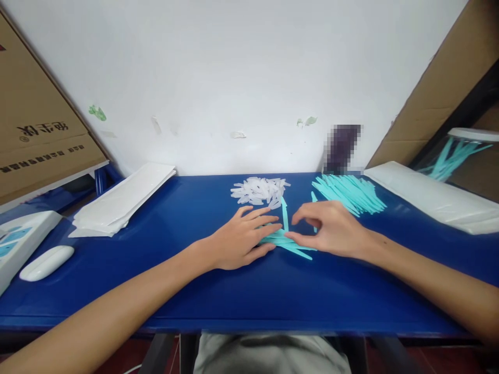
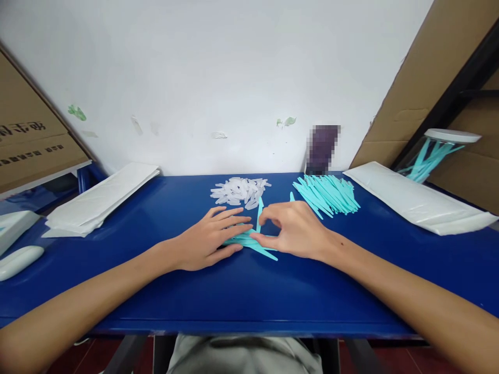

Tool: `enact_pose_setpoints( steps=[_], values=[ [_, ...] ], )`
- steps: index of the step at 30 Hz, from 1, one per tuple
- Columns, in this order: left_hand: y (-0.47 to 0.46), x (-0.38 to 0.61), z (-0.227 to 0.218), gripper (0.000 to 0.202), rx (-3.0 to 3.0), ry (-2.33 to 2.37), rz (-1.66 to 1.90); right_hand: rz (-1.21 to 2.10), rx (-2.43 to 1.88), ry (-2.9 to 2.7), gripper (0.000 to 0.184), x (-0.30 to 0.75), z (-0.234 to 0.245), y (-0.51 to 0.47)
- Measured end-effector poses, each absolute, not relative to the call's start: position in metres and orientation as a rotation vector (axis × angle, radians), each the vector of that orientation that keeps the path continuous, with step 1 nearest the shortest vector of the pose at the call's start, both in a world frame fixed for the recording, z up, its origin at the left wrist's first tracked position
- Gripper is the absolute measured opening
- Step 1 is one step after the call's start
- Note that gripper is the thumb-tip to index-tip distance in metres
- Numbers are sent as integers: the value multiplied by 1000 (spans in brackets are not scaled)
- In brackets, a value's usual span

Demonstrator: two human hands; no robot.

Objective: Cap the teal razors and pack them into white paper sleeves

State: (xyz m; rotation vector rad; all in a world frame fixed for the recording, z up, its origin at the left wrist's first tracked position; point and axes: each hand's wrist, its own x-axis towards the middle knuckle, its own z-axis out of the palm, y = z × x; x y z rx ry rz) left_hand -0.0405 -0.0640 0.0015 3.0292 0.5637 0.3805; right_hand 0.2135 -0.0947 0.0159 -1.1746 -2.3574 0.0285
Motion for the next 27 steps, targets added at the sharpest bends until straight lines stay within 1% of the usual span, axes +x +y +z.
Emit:
enact_pose_setpoints(
  steps=[3, 7, 9, 11, 14, 18, 21, 23, 25, 27],
  values=[
    [-61, -41, -1, 39, 3011, 523, 345, 53, -1147, -2319, 35, 219, 21, -95],
    [-60, -49, 4, 34, 3018, 408, 376, 254, -1184, -2589, 41, 219, 21, -92],
    [-62, -54, 7, 32, 3025, 372, 371, 362, -1203, -2662, 40, 219, 19, -89],
    [-63, -59, 11, 31, 3032, 384, 355, 392, -1240, -2670, 36, 220, 16, -86],
    [-65, -63, 16, 29, 3039, 425, 337, 346, -1351, -2661, 28, 223, 16, -84],
    [-64, -61, 15, 37, 3038, 437, 365, 296, -1510, -2659, 14, 226, 17, -84],
    [-63, -60, 12, 34, 3031, 424, 418, 96, -1688, -2600, 16, 228, 16, -83],
    [-64, -58, 11, 30, 3010, 395, 423, -17, -1728, -2601, 20, 229, 15, -81],
    [-67, -57, 12, 28, 2985, 346, 414, -5, -1718, -2651, 21, 232, 16, -81],
    [-70, -56, 14, 26, 2962, 310, 409, 111, -1684, -2707, 19, 234, 21, -84]
  ],
)
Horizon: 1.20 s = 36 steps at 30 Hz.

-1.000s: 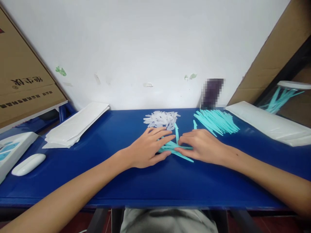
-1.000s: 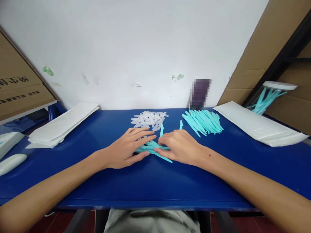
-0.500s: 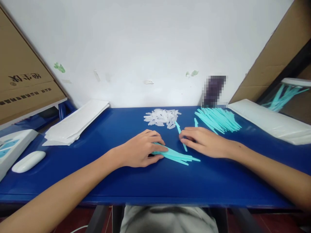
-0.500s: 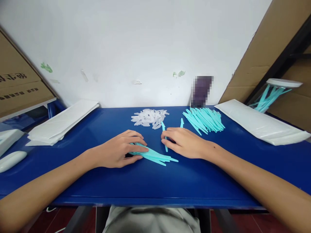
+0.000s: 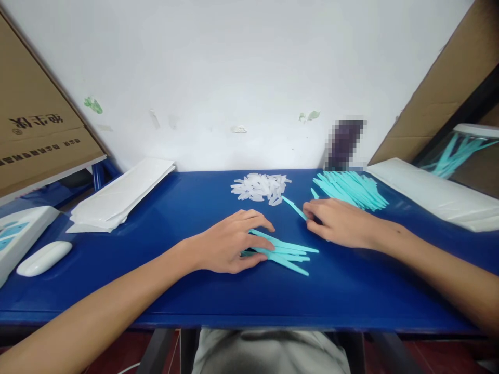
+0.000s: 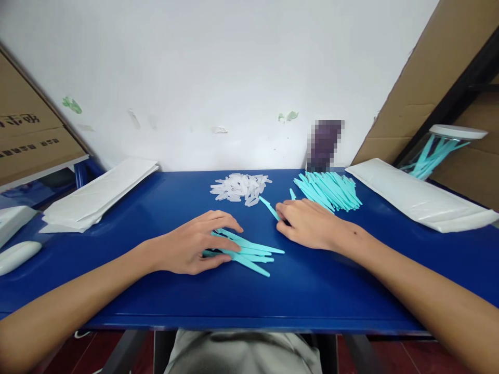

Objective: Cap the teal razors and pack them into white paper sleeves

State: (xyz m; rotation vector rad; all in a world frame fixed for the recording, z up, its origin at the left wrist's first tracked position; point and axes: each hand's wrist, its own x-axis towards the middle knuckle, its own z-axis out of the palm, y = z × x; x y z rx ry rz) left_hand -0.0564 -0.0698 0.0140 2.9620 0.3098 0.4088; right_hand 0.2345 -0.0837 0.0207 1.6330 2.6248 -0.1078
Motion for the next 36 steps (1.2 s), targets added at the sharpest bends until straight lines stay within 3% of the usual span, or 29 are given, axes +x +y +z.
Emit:
enact_pose_setpoints(
  steps=[8, 12, 21, 29, 36],
  values=[
    [-72, -57, 10, 32, 2989, 342, 465, -400, 1350, 2753, 15, 228, 33, -96],
    [-71, -57, 10, 39, 3036, 426, 539, -483, 1298, 2931, 25, 219, 23, -92],
    [-81, -55, 16, 19, 3055, 192, 447, -504, 1306, 2944, 23, 219, 22, -94],
    [-79, -56, 13, 16, 3044, 215, 504, -557, 1300, 2968, 35, 215, 22, -97],
    [-75, -56, 10, 22, 3169, 323, 482, -376, 1357, 2999, 30, 214, 19, -96]
  ],
)
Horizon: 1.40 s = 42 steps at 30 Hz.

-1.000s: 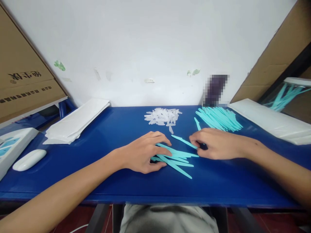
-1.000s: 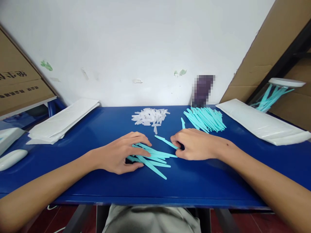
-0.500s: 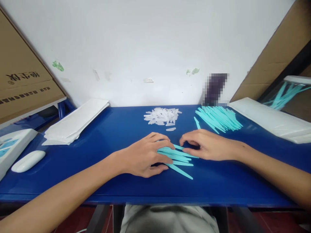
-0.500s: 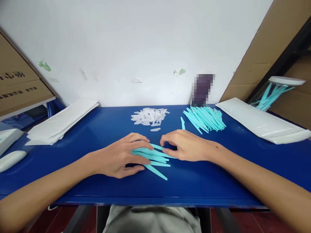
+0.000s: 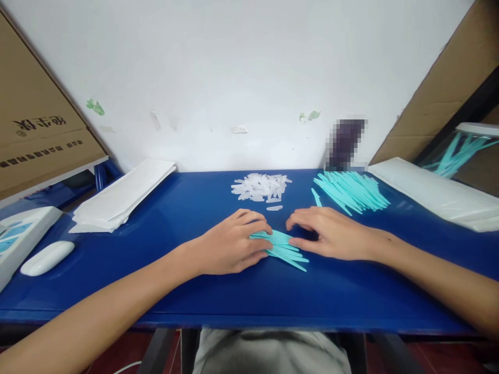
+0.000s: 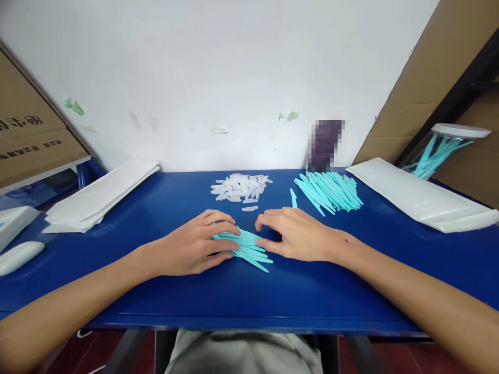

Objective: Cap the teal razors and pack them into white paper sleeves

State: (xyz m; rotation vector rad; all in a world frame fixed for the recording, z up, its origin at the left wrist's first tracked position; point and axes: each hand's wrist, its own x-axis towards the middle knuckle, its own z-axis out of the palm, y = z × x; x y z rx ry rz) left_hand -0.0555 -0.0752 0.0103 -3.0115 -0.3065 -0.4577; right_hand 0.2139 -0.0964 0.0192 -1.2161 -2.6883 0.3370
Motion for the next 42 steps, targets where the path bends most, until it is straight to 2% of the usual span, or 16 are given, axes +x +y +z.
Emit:
enact_pose_setpoints(
  steps=[5, 19, 24, 28, 34, 42],
  values=[
    [-74, -56, 10, 22, -2977, -327, -441, 380, -1160, -2743, 23, 213, 20, -100],
    [-78, -58, 14, 22, -3156, -333, -393, 435, -1124, -2744, 30, 209, 19, -104],
    [-77, -58, 15, 35, -3080, -330, -410, 416, -1100, -2751, 32, 208, 17, -104],
    [-78, -58, 17, 32, -3046, -321, -383, 381, -1126, -2744, 30, 208, 14, -102],
    [-78, -59, 17, 42, -3102, -349, -376, 355, -1175, -2722, 34, 211, 16, -100],
    [-77, -59, 15, 41, -3129, -366, -423, 335, -1182, -2713, 33, 213, 12, -96]
  ],
)
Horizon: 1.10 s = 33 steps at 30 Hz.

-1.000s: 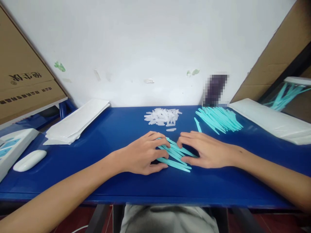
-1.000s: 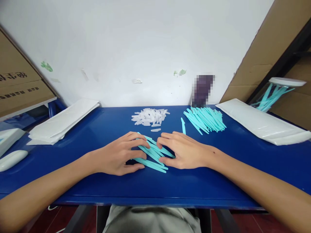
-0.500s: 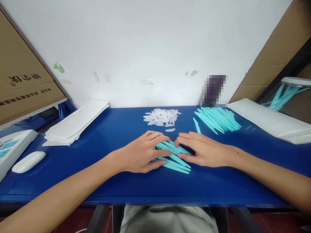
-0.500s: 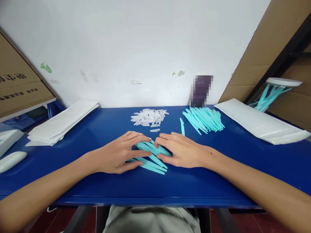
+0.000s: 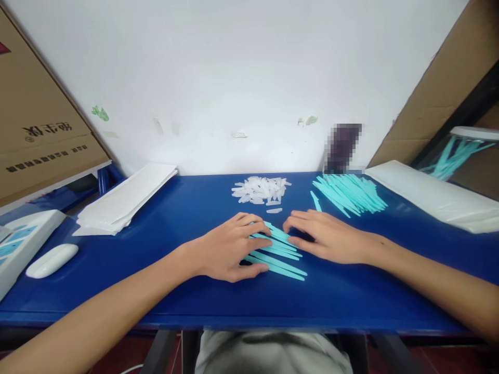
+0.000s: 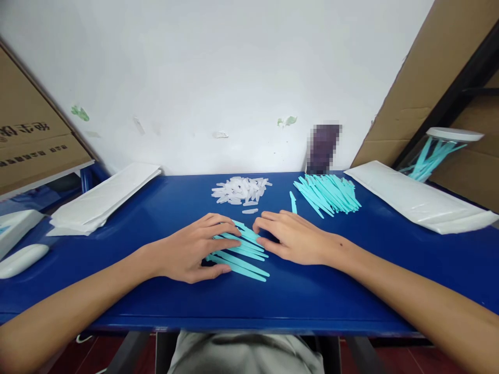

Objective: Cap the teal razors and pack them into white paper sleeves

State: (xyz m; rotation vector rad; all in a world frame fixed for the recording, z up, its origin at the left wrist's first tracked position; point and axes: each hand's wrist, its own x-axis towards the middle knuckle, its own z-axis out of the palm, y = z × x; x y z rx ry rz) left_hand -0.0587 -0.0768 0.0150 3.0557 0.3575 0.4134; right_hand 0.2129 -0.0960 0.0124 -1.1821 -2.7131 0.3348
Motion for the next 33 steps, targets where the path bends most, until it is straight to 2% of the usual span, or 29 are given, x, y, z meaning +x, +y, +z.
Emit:
enact_pose_setpoints(
  steps=[7, 16, 25, 29, 33],
  values=[
    [-78, -57, 15, 49, 3023, 312, 367, 327, -1196, -2681, 29, 214, 12, -93],
    [-79, -56, 18, 48, 2979, 305, 312, 331, -1234, -2668, 27, 216, 11, -91],
    [-80, -58, 18, 47, 2943, 348, 229, 330, -1213, -2697, 18, 222, 14, -91],
    [-81, -57, 18, 48, 2938, 305, 287, 284, -1256, -2704, 28, 214, 12, -92],
    [-80, -55, 16, 62, 2956, 355, 263, -13, -1357, -2696, 41, 206, 13, -90]
  ],
)
